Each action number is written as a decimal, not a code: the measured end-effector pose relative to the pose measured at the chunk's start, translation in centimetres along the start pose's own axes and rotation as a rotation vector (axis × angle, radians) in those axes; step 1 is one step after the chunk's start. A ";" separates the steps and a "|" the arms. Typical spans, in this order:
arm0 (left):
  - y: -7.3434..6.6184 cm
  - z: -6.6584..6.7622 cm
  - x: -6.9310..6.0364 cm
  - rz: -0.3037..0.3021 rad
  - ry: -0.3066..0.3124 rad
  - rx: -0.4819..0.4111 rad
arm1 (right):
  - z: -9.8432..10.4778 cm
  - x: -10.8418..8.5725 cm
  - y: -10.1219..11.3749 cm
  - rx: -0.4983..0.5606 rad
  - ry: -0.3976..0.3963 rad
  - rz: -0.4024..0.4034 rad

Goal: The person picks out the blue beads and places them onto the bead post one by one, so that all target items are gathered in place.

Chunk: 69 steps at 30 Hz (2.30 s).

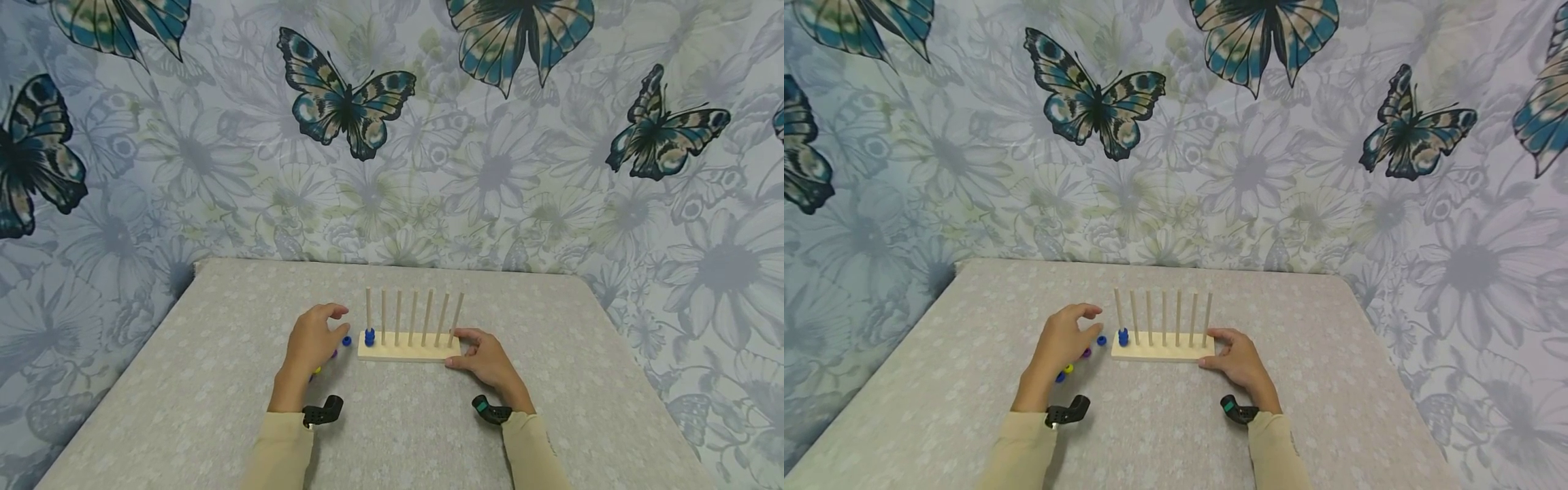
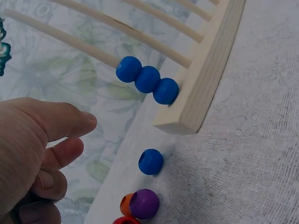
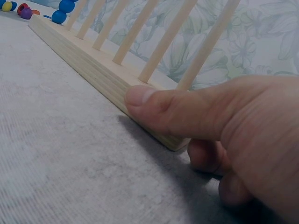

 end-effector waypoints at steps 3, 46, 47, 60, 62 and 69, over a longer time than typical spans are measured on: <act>0.4 -0.3 0.1 0.022 0.052 0.000 | 0.1 0.0 0.1 -0.003 -0.003 0.002; 1.5 -2.2 -0.2 0.035 0.195 0.140 | 0.1 -0.1 0.3 -0.005 0.009 -0.016; 1.5 -2.2 -0.2 0.036 0.194 0.141 | 0.1 -0.1 0.3 -0.007 0.010 -0.015; 1.3 -1.8 -0.3 0.005 0.143 0.115 | 0.0 0.0 0.3 0.003 0.011 -0.006; 1.1 -1.6 -0.2 -0.005 0.117 0.108 | 0.0 0.0 0.4 0.000 0.009 -0.008; 0.2 -0.6 0.1 -0.018 0.033 0.080 | 0.0 0.0 0.4 -0.002 0.005 -0.005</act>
Point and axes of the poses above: each hand's wrist, its own x-axis towards the middle knuckle, its own z-axis out of the back of the hand, y = z × x, the point moved 2 cm from there along x, towards the middle knuckle, and after that the axes turned 4 degrees about -y, right-handed, at the moved point
